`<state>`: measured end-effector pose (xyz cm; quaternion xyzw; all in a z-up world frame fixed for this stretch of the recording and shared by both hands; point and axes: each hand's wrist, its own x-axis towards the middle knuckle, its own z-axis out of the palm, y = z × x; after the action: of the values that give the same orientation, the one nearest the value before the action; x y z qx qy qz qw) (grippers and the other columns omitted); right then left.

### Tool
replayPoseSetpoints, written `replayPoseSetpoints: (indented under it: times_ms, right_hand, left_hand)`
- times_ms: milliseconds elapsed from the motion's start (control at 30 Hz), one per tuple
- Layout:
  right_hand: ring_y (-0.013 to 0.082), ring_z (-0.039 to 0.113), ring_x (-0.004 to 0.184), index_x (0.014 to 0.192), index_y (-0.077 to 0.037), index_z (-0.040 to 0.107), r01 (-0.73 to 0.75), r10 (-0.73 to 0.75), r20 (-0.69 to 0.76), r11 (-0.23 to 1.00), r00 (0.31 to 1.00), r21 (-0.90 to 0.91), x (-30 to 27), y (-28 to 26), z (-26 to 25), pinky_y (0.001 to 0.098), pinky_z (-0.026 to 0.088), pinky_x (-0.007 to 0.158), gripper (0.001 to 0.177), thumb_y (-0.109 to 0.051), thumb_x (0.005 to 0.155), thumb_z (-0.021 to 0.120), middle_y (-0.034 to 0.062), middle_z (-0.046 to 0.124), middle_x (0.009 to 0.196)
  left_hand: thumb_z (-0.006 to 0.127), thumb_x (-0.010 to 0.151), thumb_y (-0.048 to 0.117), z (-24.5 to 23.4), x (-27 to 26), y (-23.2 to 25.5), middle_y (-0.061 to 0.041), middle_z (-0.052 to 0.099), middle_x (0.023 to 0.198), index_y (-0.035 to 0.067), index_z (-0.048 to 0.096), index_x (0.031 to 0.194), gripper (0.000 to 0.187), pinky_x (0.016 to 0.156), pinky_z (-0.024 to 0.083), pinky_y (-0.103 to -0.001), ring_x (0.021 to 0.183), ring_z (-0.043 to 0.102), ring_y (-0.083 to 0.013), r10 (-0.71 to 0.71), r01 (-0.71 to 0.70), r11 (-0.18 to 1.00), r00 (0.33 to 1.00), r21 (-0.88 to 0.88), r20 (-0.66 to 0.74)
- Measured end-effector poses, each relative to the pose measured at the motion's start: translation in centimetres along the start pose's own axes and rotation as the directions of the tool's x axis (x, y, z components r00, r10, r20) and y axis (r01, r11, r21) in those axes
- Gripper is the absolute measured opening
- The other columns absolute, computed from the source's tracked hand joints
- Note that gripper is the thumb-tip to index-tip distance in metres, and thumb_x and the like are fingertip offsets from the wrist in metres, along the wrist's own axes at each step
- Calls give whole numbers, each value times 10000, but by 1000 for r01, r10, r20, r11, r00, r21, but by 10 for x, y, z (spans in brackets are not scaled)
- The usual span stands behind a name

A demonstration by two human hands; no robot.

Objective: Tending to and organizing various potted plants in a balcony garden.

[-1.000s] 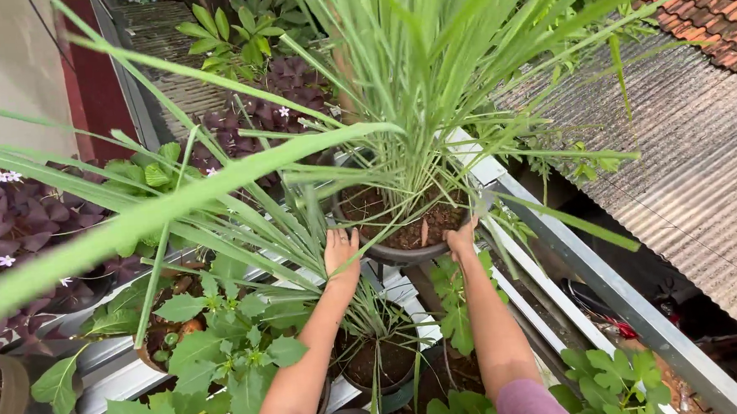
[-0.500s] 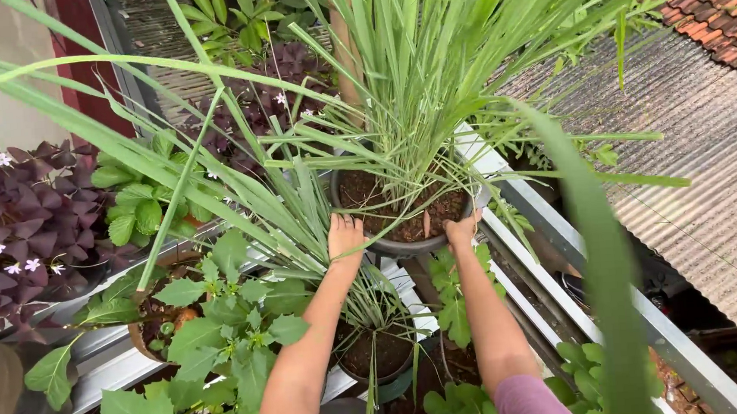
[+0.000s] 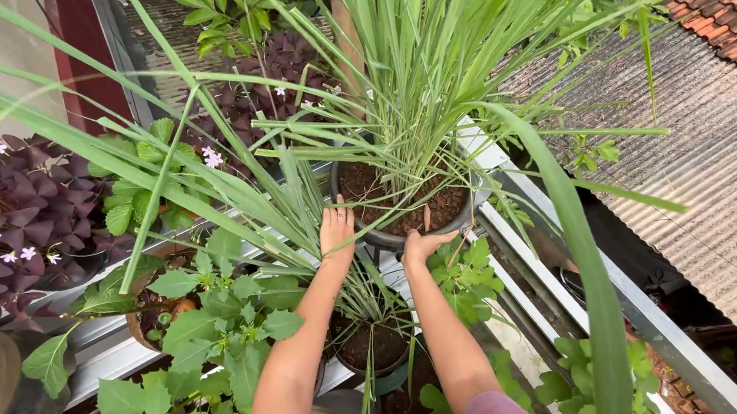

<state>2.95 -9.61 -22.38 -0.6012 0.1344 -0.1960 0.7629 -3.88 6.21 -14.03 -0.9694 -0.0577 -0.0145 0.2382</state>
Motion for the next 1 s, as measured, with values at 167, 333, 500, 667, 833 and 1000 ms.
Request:
replayPoseSetpoints:
  times_ms: [167,333,500,667,833,1000]
  right_hand:
    - [387,613,1180,1625,-150,-238,-398,403,-50,862,914,-314,0,-92,-2,356,464,765,1106,114,872,529,180,463,1587]
    - [216,647,1055,1593,-161,-90,-213,236,142,964,961,-160,66,-3,-31,306,451,606,1061,133,768,508,104,620,1483]
    - [276,646,1067,1589,-112,162,219,-181,163,942,970,-255,133,83,-55,286,540,741,1071,23,802,876,200,606,1343]
    - [297,664,851,1637,-184,134,-152,214,234,954,948,-258,91,-48,-44,354,403,433,962,-44,811,607,164,559,1348]
    - [299,677,959,1586,-37,405,-119,236,222,891,946,-439,115,4,-51,358,512,589,797,-196,946,852,256,648,1423]
    - [320,440,1419,1615,-33,177,-57,65,67,991,996,-122,96,46,-45,401,364,1180,1050,152,728,709,207,356,1607]
  left_hand:
    - [464,1012,270,-9,-7,-8,-232,239,1662,65,344,1585,620,1201,194,-465,1445,366,-365,-10,9,1000,998,24,61]
    - [466,1005,264,-19,-12,-4,-233,207,1666,80,289,1601,648,1201,174,-476,1465,326,-382,16,-25,997,994,72,113]
    - [434,1032,300,-16,-16,12,-256,244,1657,60,259,1620,658,1206,170,-555,1475,321,-460,128,-137,958,990,253,54]
    - [408,1033,322,-38,-33,8,-289,276,1631,7,229,1614,685,1199,132,-600,1480,290,-471,184,-200,904,980,377,79]
    - [387,1033,339,-63,-46,6,-294,323,1605,-23,202,1613,708,1202,80,-629,1487,274,-463,180,-214,879,977,427,119]
    - [385,1047,344,-64,-47,12,-267,347,1606,-26,192,1619,708,1198,44,-665,1488,288,-455,192,-245,859,968,449,162]
